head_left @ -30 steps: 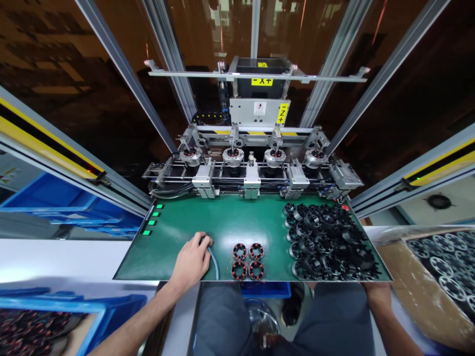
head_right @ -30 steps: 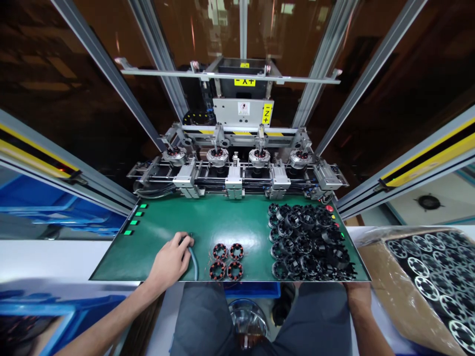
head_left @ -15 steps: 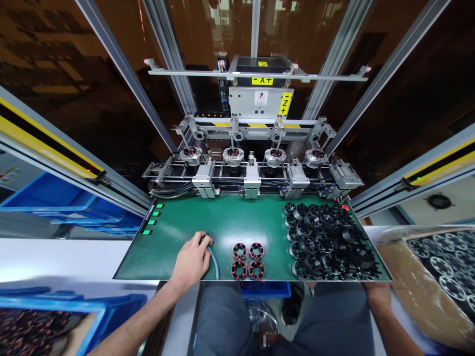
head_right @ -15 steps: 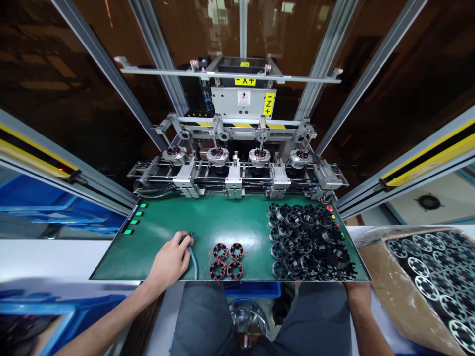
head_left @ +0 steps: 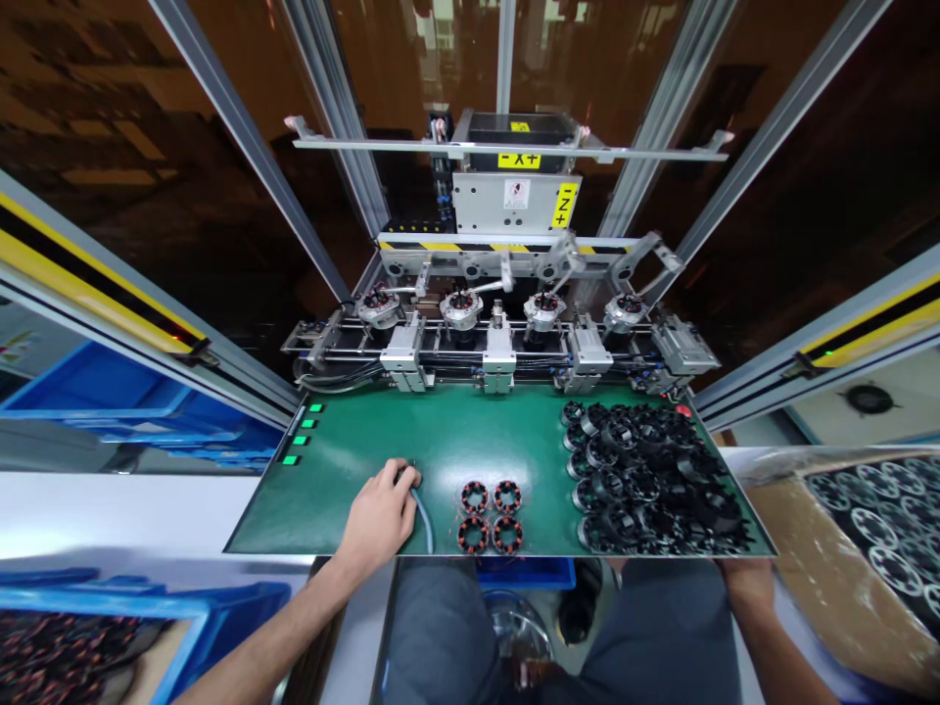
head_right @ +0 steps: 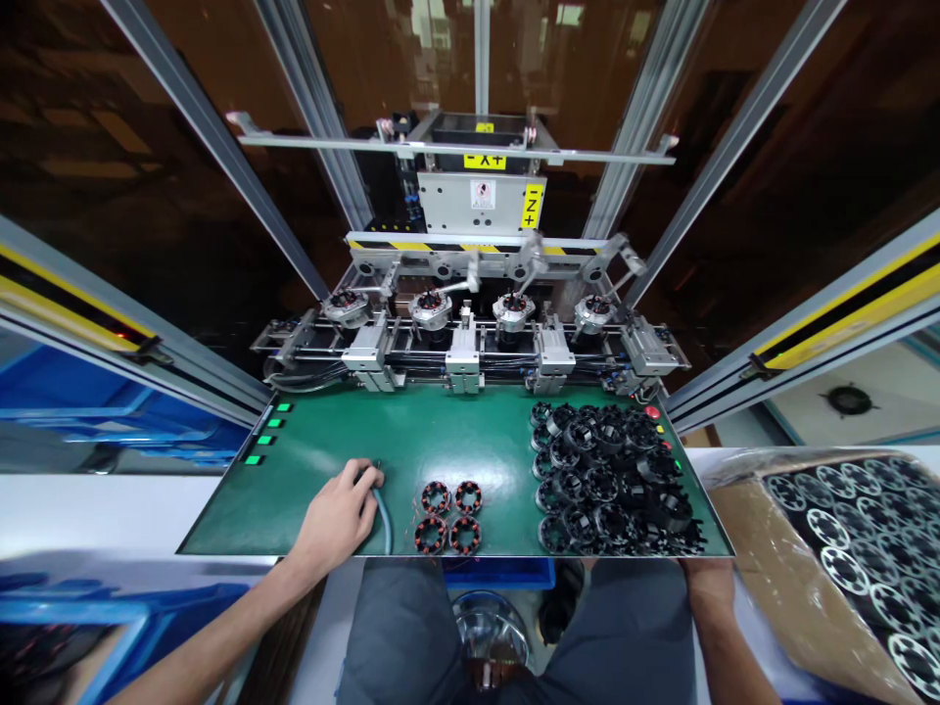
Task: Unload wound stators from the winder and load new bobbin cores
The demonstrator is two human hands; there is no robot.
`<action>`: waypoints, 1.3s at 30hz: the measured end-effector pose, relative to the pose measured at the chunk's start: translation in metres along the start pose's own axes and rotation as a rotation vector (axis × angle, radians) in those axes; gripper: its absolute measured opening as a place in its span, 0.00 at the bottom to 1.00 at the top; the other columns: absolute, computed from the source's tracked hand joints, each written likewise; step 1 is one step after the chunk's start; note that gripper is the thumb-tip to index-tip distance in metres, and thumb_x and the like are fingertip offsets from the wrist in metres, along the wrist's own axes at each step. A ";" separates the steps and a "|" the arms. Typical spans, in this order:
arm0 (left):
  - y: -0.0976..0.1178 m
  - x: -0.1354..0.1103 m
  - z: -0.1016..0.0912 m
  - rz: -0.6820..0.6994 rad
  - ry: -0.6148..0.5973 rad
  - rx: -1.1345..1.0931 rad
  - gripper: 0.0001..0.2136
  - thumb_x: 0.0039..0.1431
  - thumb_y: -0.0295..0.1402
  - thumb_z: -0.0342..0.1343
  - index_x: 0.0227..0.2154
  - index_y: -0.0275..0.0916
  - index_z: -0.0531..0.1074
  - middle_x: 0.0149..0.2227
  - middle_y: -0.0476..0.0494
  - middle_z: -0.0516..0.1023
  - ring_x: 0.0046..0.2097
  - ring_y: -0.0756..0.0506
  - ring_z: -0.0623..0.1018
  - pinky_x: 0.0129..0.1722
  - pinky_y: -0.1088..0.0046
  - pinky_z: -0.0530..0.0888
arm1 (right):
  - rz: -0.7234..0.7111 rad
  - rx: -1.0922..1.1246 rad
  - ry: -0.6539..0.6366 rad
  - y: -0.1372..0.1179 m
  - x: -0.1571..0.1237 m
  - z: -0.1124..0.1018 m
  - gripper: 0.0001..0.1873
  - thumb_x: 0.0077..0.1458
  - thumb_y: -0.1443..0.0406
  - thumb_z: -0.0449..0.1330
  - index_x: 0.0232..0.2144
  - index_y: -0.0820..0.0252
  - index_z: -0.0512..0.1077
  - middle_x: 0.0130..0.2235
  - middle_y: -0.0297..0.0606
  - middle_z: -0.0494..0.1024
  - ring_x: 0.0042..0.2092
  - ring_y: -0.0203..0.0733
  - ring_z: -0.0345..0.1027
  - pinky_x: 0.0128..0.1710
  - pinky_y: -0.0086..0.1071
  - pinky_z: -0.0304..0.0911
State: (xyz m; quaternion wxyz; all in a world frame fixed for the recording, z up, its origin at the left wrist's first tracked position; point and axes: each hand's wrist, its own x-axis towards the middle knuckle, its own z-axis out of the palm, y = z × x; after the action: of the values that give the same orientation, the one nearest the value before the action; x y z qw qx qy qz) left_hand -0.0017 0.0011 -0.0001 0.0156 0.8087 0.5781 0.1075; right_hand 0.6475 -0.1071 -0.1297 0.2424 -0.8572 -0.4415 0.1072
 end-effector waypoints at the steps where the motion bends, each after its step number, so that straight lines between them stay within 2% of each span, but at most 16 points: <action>1: 0.000 0.000 0.000 0.001 0.001 0.001 0.10 0.70 0.25 0.48 0.45 0.42 0.73 0.52 0.40 0.75 0.44 0.42 0.80 0.47 0.62 0.76 | 0.019 0.012 0.001 0.000 0.000 0.000 0.42 0.32 0.49 0.57 0.51 0.61 0.77 0.62 0.59 0.78 0.72 0.71 0.63 0.71 0.54 0.61; 3: 0.000 0.000 0.001 0.001 0.004 0.003 0.10 0.70 0.25 0.48 0.45 0.42 0.73 0.52 0.41 0.75 0.43 0.42 0.80 0.47 0.62 0.76 | 0.053 0.040 -0.001 -0.001 -0.001 0.000 0.40 0.31 0.49 0.58 0.49 0.60 0.77 0.61 0.58 0.79 0.72 0.72 0.63 0.72 0.54 0.60; 7: 0.000 -0.001 0.001 0.001 0.009 0.001 0.09 0.70 0.26 0.49 0.45 0.43 0.73 0.52 0.41 0.75 0.43 0.43 0.80 0.47 0.63 0.76 | 0.064 0.082 -0.008 -0.003 -0.003 -0.001 0.38 0.31 0.48 0.60 0.48 0.55 0.77 0.62 0.49 0.79 0.75 0.67 0.59 0.75 0.50 0.55; 12: -0.001 -0.001 0.001 0.001 0.004 -0.005 0.09 0.70 0.26 0.49 0.45 0.43 0.72 0.53 0.40 0.75 0.43 0.43 0.80 0.47 0.63 0.76 | 0.136 0.113 -0.024 -0.005 -0.003 -0.001 0.50 0.33 0.43 0.60 0.57 0.63 0.73 0.64 0.61 0.76 0.72 0.72 0.63 0.73 0.53 0.58; 16: -0.001 -0.001 0.001 -0.002 0.000 -0.002 0.09 0.70 0.26 0.48 0.45 0.42 0.72 0.53 0.40 0.75 0.43 0.43 0.80 0.47 0.63 0.76 | 0.148 0.118 -0.019 -0.005 -0.002 0.000 0.55 0.33 0.40 0.59 0.61 0.65 0.71 0.68 0.62 0.71 0.73 0.73 0.60 0.74 0.53 0.56; 19: 0.000 0.000 0.000 -0.003 0.006 -0.010 0.10 0.69 0.26 0.49 0.45 0.42 0.73 0.53 0.40 0.75 0.43 0.43 0.80 0.47 0.63 0.76 | 0.120 0.117 -0.024 -0.004 -0.001 0.000 0.51 0.31 0.44 0.60 0.57 0.63 0.73 0.67 0.62 0.72 0.74 0.74 0.59 0.75 0.53 0.55; 22: 0.001 0.000 0.000 -0.005 0.006 -0.023 0.10 0.68 0.26 0.49 0.45 0.43 0.74 0.52 0.41 0.76 0.43 0.43 0.80 0.47 0.63 0.76 | 0.072 0.113 -0.019 -0.002 -0.001 0.000 0.46 0.30 0.48 0.60 0.54 0.61 0.74 0.68 0.60 0.71 0.76 0.71 0.54 0.75 0.52 0.52; 27: 0.001 0.001 0.000 -0.009 0.014 -0.025 0.10 0.68 0.26 0.50 0.45 0.43 0.74 0.52 0.41 0.76 0.43 0.43 0.80 0.47 0.62 0.76 | 0.060 0.113 0.003 -0.001 -0.001 0.001 0.50 0.34 0.48 0.59 0.60 0.65 0.69 0.71 0.64 0.67 0.76 0.70 0.55 0.77 0.53 0.49; 31: 0.000 0.000 0.000 -0.010 0.012 -0.031 0.10 0.68 0.26 0.49 0.45 0.43 0.74 0.52 0.41 0.76 0.43 0.43 0.80 0.47 0.62 0.77 | 0.045 0.112 -0.001 -0.001 0.001 0.001 0.46 0.30 0.49 0.60 0.55 0.59 0.71 0.69 0.58 0.71 0.76 0.69 0.55 0.76 0.50 0.51; 34: 0.000 0.000 0.001 -0.012 -0.002 -0.021 0.10 0.69 0.26 0.48 0.45 0.42 0.74 0.53 0.40 0.76 0.43 0.43 0.80 0.48 0.62 0.77 | 0.042 0.107 0.002 -0.001 0.002 0.001 0.45 0.30 0.49 0.60 0.54 0.59 0.72 0.68 0.56 0.72 0.76 0.69 0.55 0.77 0.49 0.51; 39: 0.000 0.000 0.000 -0.019 -0.025 -0.012 0.10 0.70 0.27 0.47 0.46 0.42 0.73 0.53 0.40 0.75 0.44 0.43 0.80 0.48 0.62 0.77 | 0.065 0.080 0.012 -0.001 -0.001 0.001 0.49 0.35 0.47 0.58 0.61 0.60 0.71 0.69 0.57 0.71 0.75 0.71 0.58 0.75 0.52 0.53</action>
State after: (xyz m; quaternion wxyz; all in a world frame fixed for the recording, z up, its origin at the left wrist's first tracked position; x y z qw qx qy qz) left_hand -0.0019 0.0011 -0.0005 0.0287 0.8043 0.5850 0.1006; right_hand 0.6455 -0.1069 -0.1298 0.2754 -0.8614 -0.4072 0.1275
